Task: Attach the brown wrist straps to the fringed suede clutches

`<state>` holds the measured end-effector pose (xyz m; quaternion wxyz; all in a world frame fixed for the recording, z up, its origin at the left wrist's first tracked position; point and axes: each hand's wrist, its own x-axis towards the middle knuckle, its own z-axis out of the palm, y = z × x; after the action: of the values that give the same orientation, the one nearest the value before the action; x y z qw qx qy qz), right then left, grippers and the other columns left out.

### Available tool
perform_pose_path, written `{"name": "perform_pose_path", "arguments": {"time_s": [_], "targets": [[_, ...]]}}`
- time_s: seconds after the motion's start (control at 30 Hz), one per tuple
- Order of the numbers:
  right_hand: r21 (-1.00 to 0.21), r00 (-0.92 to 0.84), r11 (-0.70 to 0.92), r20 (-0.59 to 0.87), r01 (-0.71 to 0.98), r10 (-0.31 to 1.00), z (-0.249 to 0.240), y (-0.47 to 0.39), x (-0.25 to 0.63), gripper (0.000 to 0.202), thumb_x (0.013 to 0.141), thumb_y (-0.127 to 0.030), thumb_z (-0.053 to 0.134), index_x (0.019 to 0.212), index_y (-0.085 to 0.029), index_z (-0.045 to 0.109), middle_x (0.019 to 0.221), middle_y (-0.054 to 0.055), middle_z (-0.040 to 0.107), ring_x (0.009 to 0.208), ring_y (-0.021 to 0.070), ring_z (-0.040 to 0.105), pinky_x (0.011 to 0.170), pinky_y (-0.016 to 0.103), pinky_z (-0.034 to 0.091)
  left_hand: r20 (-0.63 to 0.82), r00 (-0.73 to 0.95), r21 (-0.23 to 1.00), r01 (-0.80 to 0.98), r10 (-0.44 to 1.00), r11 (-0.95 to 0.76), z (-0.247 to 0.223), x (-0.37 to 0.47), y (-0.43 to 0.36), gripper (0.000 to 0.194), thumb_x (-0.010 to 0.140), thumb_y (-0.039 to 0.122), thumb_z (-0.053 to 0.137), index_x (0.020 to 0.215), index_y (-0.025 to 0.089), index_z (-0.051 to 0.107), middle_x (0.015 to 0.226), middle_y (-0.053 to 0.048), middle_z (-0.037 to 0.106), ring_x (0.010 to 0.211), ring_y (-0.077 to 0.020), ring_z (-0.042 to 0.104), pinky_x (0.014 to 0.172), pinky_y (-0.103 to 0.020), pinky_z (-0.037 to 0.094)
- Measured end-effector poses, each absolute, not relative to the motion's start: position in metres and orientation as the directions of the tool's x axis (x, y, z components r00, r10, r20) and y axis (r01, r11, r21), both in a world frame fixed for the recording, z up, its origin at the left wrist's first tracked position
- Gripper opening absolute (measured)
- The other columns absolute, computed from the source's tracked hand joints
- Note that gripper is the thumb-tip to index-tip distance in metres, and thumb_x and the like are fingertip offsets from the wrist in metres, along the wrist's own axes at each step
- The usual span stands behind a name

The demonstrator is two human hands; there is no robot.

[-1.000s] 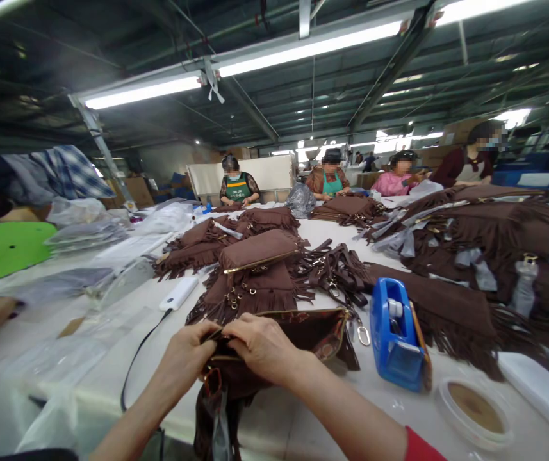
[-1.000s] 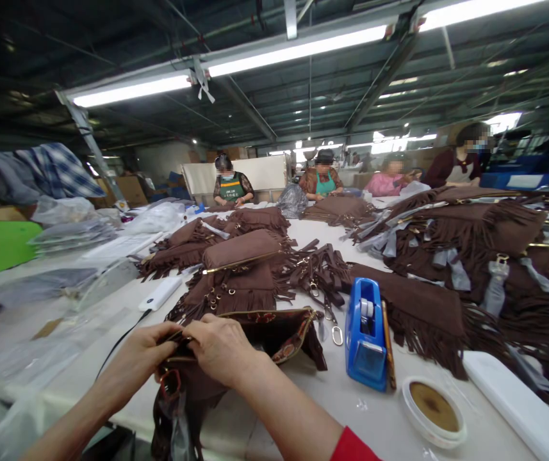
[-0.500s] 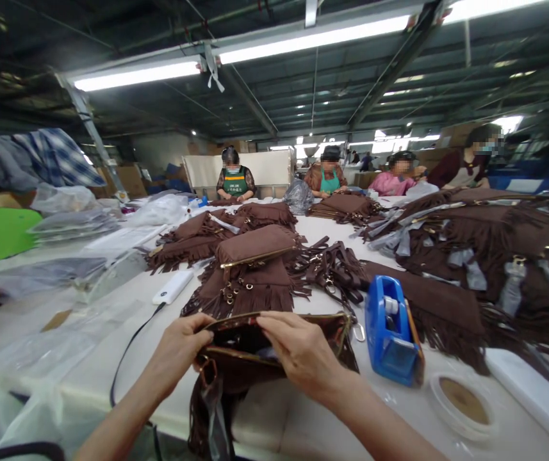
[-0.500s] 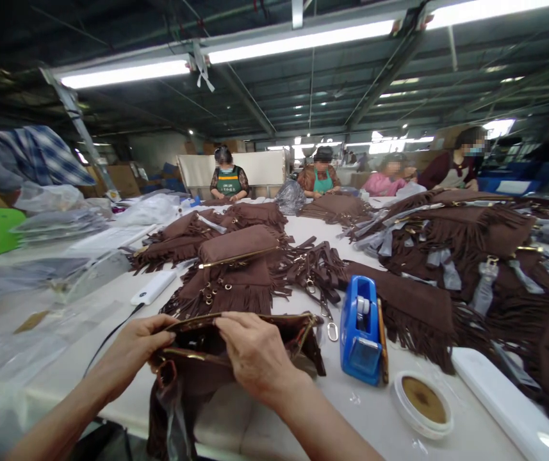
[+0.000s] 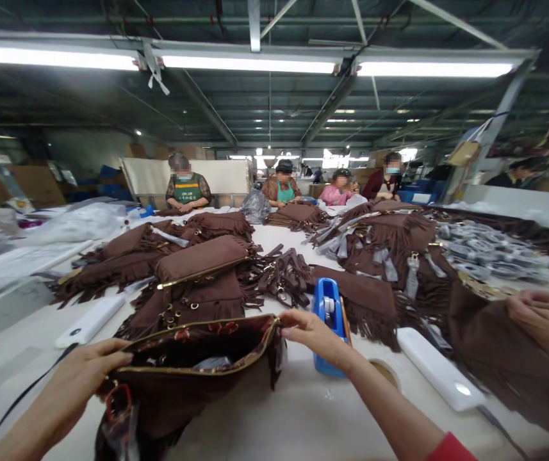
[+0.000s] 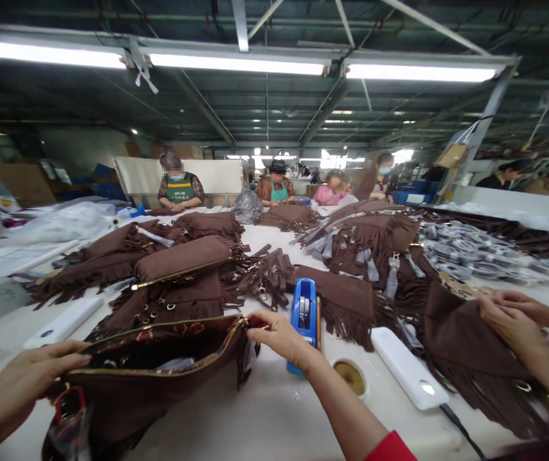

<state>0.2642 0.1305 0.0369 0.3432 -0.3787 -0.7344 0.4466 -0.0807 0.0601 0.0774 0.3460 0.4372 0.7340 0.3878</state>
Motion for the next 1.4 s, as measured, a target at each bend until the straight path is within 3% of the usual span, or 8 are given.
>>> {"name": "perform_pose_path", "arguments": {"time_s": [0.17, 0.33, 0.47, 0.57, 0.77, 1.07, 1.27, 1.4], "targets": [[-0.865, -0.413, 0.353, 0.194, 0.355, 0.890, 0.037, 0.137, 0.260, 0.005, 0.074, -0.017, 0.053, 0.078, -0.016, 0.056, 0.067, -0.004, 0.053, 0.062, 0.0088, 0.049, 0.057, 0.020, 0.038, -0.070, -0.418, 0.801, 0.517, 0.906, 0.300, 0.076, -0.083, 0.071, 0.015, 0.062, 0.036, 0.049, 0.059, 0.022, 0.052, 0.042, 0.007, 0.056, 0.047, -0.0152, 0.049, 0.044, -0.023, 0.034], [-0.786, -0.284, 0.399, 0.293, 0.472, 0.913, 0.052, 0.141, 0.260, 0.004, 0.071, -0.013, 0.058, 0.074, -0.015, 0.059, 0.067, -0.004, 0.049, 0.066, 0.0099, 0.046, 0.063, 0.023, 0.036, 0.297, -0.375, 0.419, 0.877, 0.878, 0.233, 0.069, -0.079, 0.078, 0.027, 0.072, 0.034, 0.037, 0.078, 0.020, 0.060, 0.074, -0.002, 0.068, 0.073, -0.0248, 0.062, 0.068, -0.038, 0.048], [-0.625, -0.285, 0.467, 0.374, 0.625, 0.883, 0.068, 0.139, 0.253, 0.010, 0.071, -0.007, 0.057, 0.074, -0.015, 0.061, 0.073, -0.001, 0.051, 0.071, 0.0121, 0.048, 0.069, 0.025, 0.036, 0.740, 0.082, 0.092, 0.971, 0.668, -0.221, 0.054, -0.012, 0.072, 0.044, 0.080, 0.038, 0.037, 0.117, 0.016, 0.047, 0.115, -0.013, 0.060, 0.107, -0.0259, 0.054, 0.093, -0.042, 0.041], [-0.457, -0.326, 0.488, 0.390, 0.744, 0.861, 0.081, 0.131, 0.246, 0.012, 0.073, -0.009, 0.054, 0.078, -0.015, 0.062, 0.077, 0.002, 0.055, 0.072, 0.0135, 0.052, 0.066, 0.025, 0.037, 0.725, 0.316, -0.098, 0.927, 0.612, -0.362, 0.040, 0.052, 0.077, 0.066, 0.075, 0.046, 0.050, 0.129, 0.011, 0.035, 0.125, -0.018, 0.053, 0.118, -0.0312, 0.046, 0.094, -0.046, 0.039], [-0.510, -0.383, 0.488, 0.303, 0.709, 0.873, 0.109, 0.111, 0.240, 0.022, 0.065, -0.008, 0.055, 0.083, -0.015, 0.065, 0.078, 0.004, 0.063, 0.074, 0.0149, 0.055, 0.067, 0.024, 0.039, 0.644, 0.260, 0.173, 0.867, 0.719, -0.468, 0.044, 0.094, 0.104, 0.030, 0.077, 0.017, 0.043, 0.103, 0.014, 0.058, 0.096, -0.011, 0.068, 0.088, -0.0241, 0.062, 0.078, -0.042, 0.048], [-0.620, -0.395, 0.428, 0.200, 0.657, 0.896, 0.115, 0.102, 0.249, 0.029, 0.062, -0.007, 0.050, 0.088, -0.015, 0.062, 0.076, 0.003, 0.064, 0.070, 0.0145, 0.056, 0.060, 0.023, 0.037, 0.523, 0.161, 0.634, 0.583, 0.837, -0.508, 0.049, 0.102, 0.103, 0.023, 0.070, 0.023, 0.051, 0.089, 0.019, 0.063, 0.086, -0.006, 0.070, 0.082, -0.0199, 0.064, 0.075, -0.032, 0.051], [-0.965, -0.304, 0.135, 0.062, 0.226, 0.951, 0.106, 0.110, 0.262, 0.021, 0.074, -0.024, 0.044, 0.087, -0.016, 0.059, 0.071, 0.000, 0.060, 0.060, 0.0110, 0.057, 0.052, 0.021, 0.040, 0.452, 0.114, 0.745, 0.497, 0.885, -0.444, 0.040, 0.103, 0.102, 0.017, 0.075, 0.029, 0.050, 0.086, 0.024, 0.061, 0.082, 0.000, 0.070, 0.076, -0.0166, 0.064, 0.073, -0.027, 0.050], [-0.994, -0.247, 0.078, 0.058, 0.073, 0.967, 0.078, 0.115, 0.251, 0.028, 0.066, -0.038, 0.058, 0.084, -0.016, 0.059, 0.061, -0.005, 0.051, 0.049, 0.0067, 0.046, 0.045, 0.018, 0.032, 0.382, 0.050, 0.816, 0.450, 0.923, -0.363, 0.042, 0.102, 0.097, 0.014, 0.075, 0.031, 0.050, 0.080, 0.023, 0.060, 0.072, 0.003, 0.067, 0.067, -0.0145, 0.061, 0.064, -0.023, 0.047]]}}
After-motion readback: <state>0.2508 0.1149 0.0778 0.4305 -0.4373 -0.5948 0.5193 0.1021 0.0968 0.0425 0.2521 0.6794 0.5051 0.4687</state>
